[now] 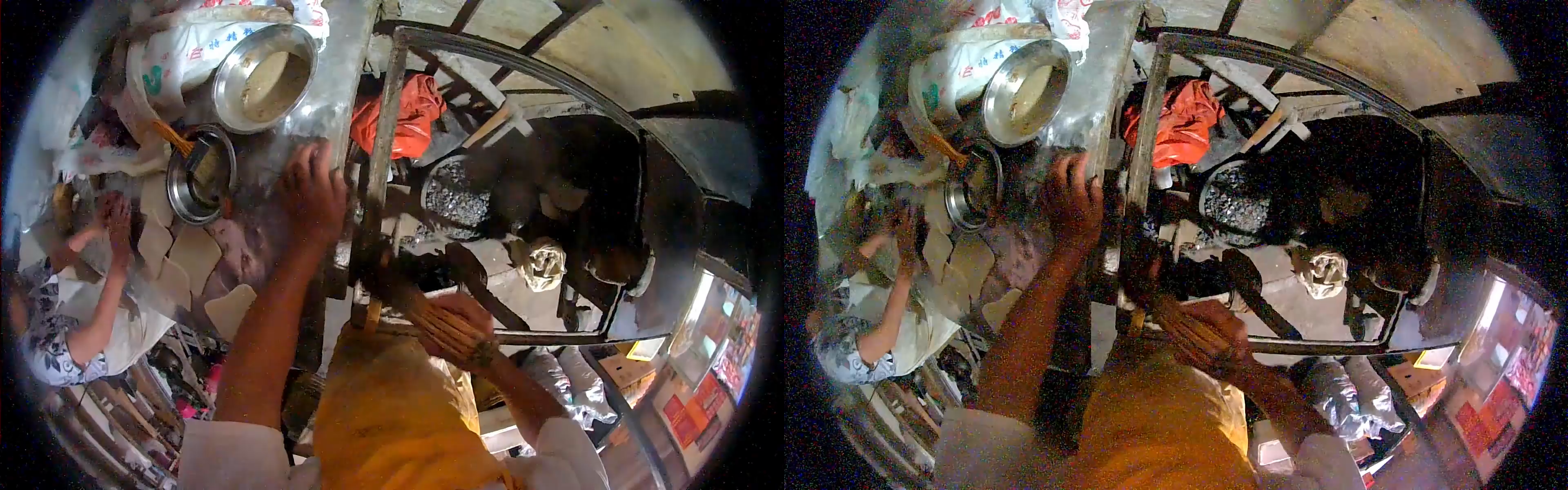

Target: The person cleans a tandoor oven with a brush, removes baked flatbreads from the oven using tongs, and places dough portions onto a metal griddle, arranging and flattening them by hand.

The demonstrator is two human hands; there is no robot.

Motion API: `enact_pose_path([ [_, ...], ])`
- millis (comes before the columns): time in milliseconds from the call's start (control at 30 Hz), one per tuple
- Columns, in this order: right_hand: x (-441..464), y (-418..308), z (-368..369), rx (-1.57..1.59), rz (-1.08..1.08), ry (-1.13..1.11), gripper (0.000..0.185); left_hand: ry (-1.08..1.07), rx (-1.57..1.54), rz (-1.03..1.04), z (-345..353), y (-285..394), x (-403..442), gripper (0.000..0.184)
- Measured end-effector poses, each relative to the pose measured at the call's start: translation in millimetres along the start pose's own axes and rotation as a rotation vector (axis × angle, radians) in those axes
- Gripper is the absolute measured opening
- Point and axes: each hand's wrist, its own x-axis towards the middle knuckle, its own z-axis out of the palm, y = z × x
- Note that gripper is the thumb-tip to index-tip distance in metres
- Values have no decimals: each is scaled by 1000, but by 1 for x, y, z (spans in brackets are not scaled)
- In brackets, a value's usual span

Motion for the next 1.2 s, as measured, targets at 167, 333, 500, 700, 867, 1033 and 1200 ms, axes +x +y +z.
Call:
enact_pose_path([
  [167, -14, 0, -6, -468, -418, 10, 51, 68, -97, -37, 7, 1, -1, 49],
  [333, -12, 15, -23, -825, -658, 111, 51, -2, 3, 4, -3, 1, -1, 49],
  [500, -93, -48, -53, -911, -544, 613, 64, 2, -41, 56, -20, 14, 1, 46],
  [700, -231, 44, -117, -935, -46, 511, 60, -44, 70, 35, -1, 1, -5, 58],
  [867, -310, 49, -155, -244, -161, 802, 56, -165, -280, 179, -19, 137, -18, 56],
  [1033, -399, 39, -192, 563, 8, 1292, 61, -624, -771, 708, -16, 404, -39, 41],
  [1200, -471, 69, -252, 1074, -346, 1554, 64, -643, -626, 1114, 14, 610, -46, 45],
])
